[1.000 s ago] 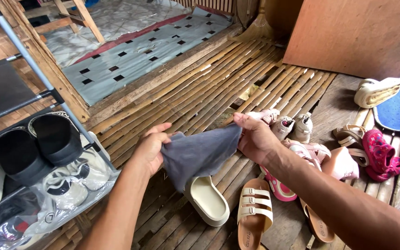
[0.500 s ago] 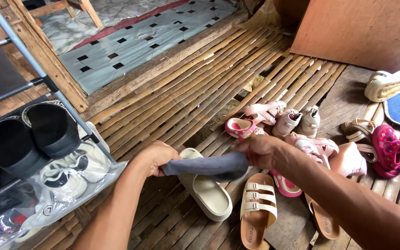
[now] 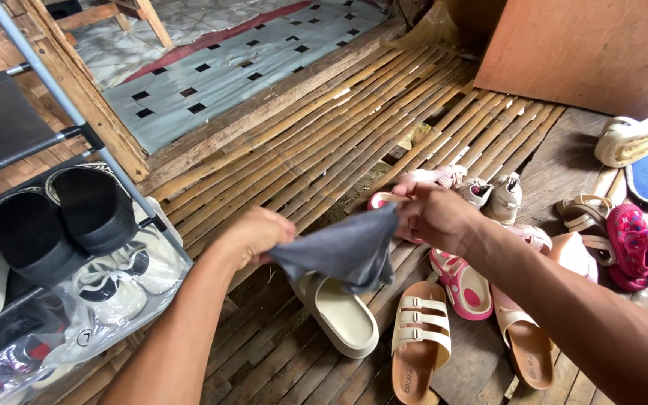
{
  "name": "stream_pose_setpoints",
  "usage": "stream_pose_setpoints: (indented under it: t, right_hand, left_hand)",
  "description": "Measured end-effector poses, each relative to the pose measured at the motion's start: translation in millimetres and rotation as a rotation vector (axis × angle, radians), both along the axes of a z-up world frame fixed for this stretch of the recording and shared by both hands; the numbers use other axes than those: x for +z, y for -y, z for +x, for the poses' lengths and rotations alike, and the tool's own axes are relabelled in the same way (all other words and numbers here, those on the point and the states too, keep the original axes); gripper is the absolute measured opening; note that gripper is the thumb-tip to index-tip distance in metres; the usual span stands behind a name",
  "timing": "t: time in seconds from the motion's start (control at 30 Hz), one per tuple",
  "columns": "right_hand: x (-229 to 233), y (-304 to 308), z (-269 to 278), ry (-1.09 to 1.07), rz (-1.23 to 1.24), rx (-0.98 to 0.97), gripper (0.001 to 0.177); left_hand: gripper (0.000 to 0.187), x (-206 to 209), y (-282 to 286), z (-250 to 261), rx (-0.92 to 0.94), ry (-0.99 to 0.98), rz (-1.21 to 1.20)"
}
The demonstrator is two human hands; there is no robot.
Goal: Cleaning and organizing various pairs of shoes and sandals on a bamboo floor and placing them on a shoe rack.
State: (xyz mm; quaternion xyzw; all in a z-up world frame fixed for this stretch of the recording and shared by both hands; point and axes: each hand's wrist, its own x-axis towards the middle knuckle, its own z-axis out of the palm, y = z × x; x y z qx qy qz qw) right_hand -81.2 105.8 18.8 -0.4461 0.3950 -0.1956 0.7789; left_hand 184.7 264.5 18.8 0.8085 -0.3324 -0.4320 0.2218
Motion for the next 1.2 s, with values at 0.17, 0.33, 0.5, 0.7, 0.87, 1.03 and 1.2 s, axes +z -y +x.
stream_pose_setpoints:
  t: [0.17,0.33,0.5,0.7,0.87,1.03,1.2]
  right_hand:
    - [43.4,1.5,-2.9,0.100,-0.100,-0.096,0.019]
    - [49.7,15.8,-8.0,0.150,-0.258,-0.104,0.021]
    - [93.8,-21.4,-1.4,-0.372,-0.821,0.070,0.045]
    - [76.4,-15.4,2.5,-0.666,-1.247,0.145,0.029]
    - [79.1,-4.9,-4.4,-0.541,-1.129,0.116,0.021]
    - [93.4,-18.6,-9.6,-0.384,-1.010,0.052,0.024]
    - [87.6,-10.7,-5.1,0.136,-0.544,-0.211,0.020]
  left_hand:
    - [0.020,45.4,-4.6,-15.1,0.271,-0.280,-0.500]
    - [0.026,44.2,1.8,-6.4,0.224,-0.605,-0.896]
    - [0.028,51.3,3.0,-11.4,0.350,-0.625,-1.090]
    - [0.030,36.6,6.8,-15.3,0.269,-0.341,-1.267]
    - [0.032,68.4,-9.2,-41.3,0.236,0.329,-1.127]
    - [0.023,61.9,-7.4,-46.7,0.166,0.792,-1.181]
    - [0.018,57.8,14.2,-48.2,0.174,-0.183,-1.199]
